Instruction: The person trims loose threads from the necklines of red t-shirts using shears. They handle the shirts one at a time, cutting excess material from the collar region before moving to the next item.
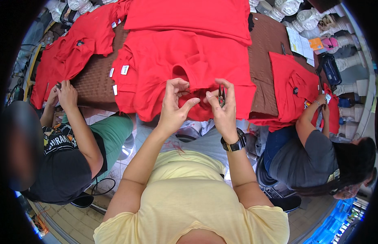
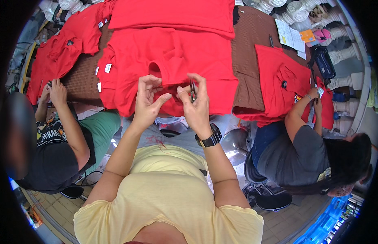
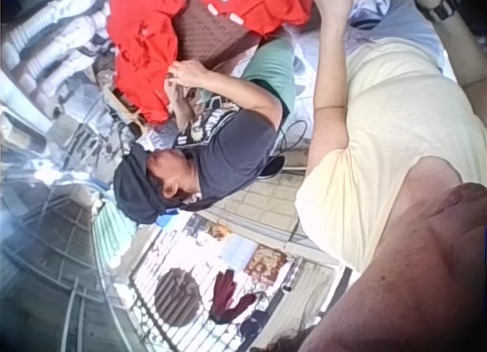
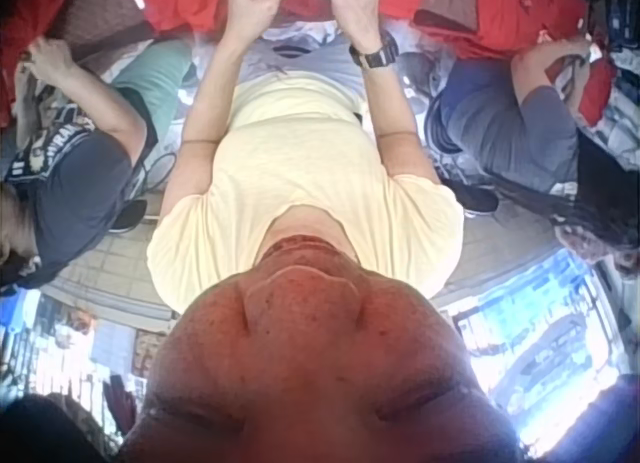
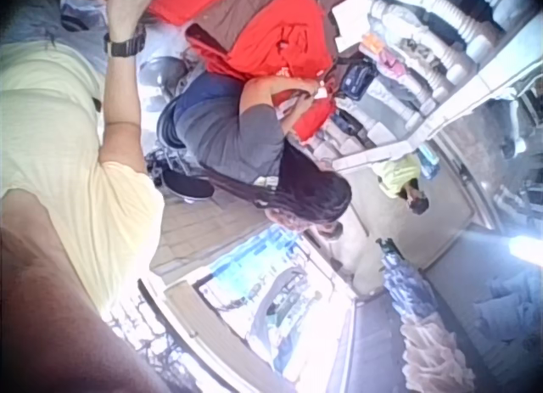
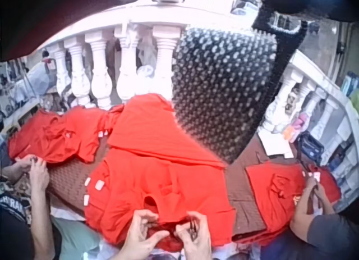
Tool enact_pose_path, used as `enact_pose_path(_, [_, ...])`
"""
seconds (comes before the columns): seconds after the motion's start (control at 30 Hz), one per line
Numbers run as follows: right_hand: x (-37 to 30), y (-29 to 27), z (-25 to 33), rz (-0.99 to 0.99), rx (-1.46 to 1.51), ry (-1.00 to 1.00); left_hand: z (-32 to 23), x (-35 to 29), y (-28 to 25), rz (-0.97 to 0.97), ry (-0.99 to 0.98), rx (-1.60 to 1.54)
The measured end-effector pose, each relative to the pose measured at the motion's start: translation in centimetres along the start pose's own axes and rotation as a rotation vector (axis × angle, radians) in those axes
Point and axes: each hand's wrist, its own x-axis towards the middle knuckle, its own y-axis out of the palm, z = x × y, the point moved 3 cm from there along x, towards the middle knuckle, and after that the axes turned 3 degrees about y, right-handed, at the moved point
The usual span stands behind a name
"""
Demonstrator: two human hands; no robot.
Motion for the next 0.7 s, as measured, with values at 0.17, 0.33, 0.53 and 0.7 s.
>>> enact_pose_path(0.17, [1.2, 0.4, -1.4, 0.087, -0.068, -0.027, 0.3, 0.5, -0.2, 0.027, 0.182, 0.31])
enact_pose_path(0.33, [1.3, 0.7, -1.5, 0.069, -0.074, -0.027, -0.1, 1.3, -0.3, -0.045, 0.491, 0.477])
enact_pose_path(0.53, [1.6, -2.8, -0.5, -0.284, -0.237, -0.113, 1.9, 1.2, -2.0, -0.12, -0.025, 0.032])
enact_pose_path(0.7, [2.5, -3.1, -0.7, -0.232, -0.484, -0.32, 1.9, 1.6, -2.7, -0.091, -0.064, 0.024])
